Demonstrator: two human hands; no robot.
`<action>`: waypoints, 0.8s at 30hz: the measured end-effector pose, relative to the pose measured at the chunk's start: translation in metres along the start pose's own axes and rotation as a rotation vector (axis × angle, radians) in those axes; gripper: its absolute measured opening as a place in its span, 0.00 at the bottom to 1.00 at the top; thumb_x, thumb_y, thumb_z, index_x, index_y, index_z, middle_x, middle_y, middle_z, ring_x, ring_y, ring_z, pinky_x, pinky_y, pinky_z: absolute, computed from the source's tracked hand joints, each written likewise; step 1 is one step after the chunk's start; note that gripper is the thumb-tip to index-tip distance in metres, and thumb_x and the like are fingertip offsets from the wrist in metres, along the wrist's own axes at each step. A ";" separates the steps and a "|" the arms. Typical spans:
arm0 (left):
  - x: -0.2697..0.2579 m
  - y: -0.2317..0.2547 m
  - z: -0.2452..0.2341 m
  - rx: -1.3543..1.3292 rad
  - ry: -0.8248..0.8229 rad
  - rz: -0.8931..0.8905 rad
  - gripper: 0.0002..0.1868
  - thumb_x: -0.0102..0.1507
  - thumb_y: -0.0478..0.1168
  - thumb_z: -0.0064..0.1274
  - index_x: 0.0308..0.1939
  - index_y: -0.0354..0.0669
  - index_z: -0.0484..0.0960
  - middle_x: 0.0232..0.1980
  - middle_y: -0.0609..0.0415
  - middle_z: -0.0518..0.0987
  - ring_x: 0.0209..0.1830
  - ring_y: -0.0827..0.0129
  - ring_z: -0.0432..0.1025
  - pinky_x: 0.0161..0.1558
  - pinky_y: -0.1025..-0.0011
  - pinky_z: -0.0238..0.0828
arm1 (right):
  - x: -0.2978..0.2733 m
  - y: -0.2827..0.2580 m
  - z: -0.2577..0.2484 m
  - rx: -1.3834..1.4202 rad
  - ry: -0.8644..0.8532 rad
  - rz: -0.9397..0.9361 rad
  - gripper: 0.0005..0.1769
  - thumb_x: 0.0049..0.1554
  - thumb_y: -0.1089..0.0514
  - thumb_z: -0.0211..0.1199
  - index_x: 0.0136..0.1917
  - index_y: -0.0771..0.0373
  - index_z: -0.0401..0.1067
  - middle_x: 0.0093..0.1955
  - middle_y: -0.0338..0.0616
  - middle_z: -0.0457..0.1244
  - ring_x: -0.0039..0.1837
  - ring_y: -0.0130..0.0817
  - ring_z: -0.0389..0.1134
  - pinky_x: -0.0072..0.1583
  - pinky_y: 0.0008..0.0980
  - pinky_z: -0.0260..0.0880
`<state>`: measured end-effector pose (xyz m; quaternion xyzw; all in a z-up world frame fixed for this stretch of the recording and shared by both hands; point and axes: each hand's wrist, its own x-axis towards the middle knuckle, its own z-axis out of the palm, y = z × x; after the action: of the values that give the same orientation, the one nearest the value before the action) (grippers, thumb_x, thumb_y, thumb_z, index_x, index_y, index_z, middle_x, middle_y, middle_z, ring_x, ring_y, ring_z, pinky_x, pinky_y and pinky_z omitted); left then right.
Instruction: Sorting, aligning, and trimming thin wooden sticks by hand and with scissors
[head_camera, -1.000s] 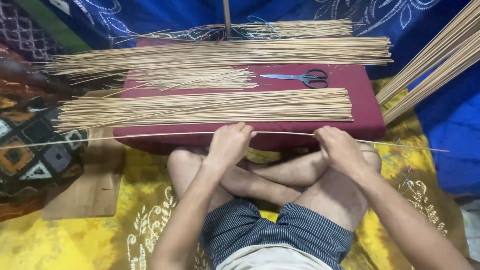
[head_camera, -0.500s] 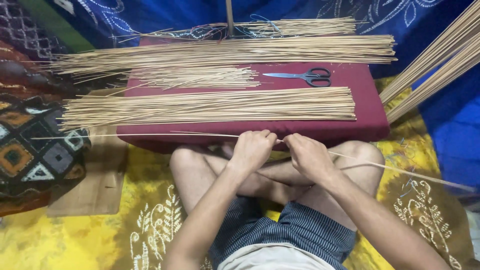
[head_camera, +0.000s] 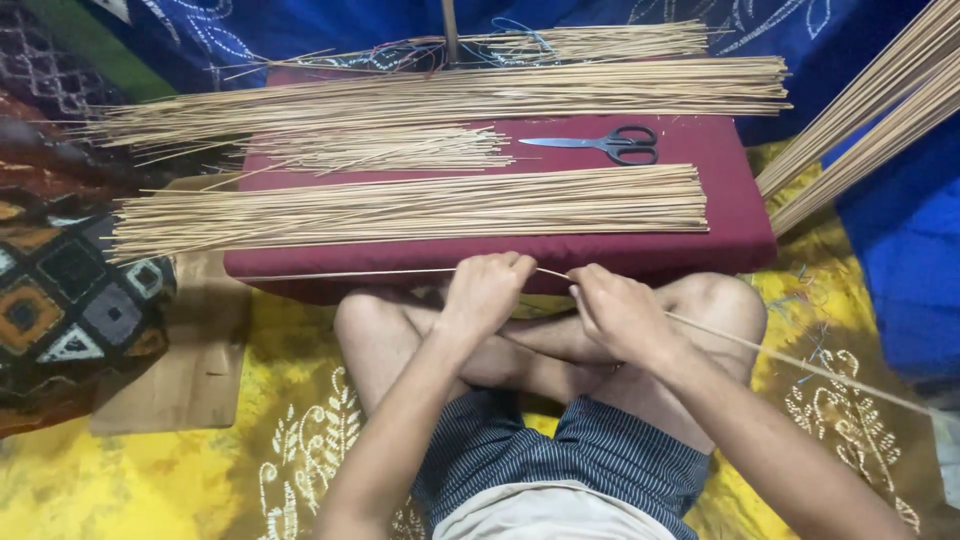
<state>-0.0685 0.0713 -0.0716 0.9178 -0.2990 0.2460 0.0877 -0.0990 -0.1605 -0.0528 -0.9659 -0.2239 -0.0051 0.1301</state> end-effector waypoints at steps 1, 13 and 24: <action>0.002 0.007 0.005 0.002 -0.001 0.001 0.05 0.64 0.38 0.49 0.34 0.54 0.77 0.26 0.63 0.75 0.26 0.67 0.76 0.29 0.70 0.71 | 0.003 -0.004 0.005 0.002 0.002 -0.001 0.13 0.62 0.53 0.49 0.58 0.53 0.69 0.46 0.42 0.67 0.51 0.47 0.75 0.51 0.48 0.77; -0.009 -0.024 -0.013 -0.034 -0.038 -0.015 0.02 0.64 0.39 0.52 0.39 0.55 0.76 0.31 0.63 0.75 0.33 0.66 0.78 0.36 0.70 0.73 | -0.015 0.031 -0.019 -0.014 -0.022 0.112 0.10 0.63 0.56 0.48 0.52 0.52 0.71 0.43 0.42 0.69 0.50 0.47 0.76 0.51 0.47 0.78; -0.014 -0.004 -0.010 -0.076 0.289 -0.165 0.14 0.66 0.43 0.57 0.55 0.51 0.79 0.54 0.58 0.76 0.57 0.63 0.70 0.63 0.59 0.58 | 0.002 0.020 -0.020 0.290 -0.094 0.131 0.10 0.63 0.60 0.52 0.51 0.60 0.74 0.46 0.53 0.72 0.55 0.56 0.74 0.54 0.52 0.76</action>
<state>-0.0797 0.0849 -0.0706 0.8903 -0.2158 0.3561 0.1843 -0.0875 -0.1825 -0.0383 -0.9487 -0.1648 0.0808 0.2576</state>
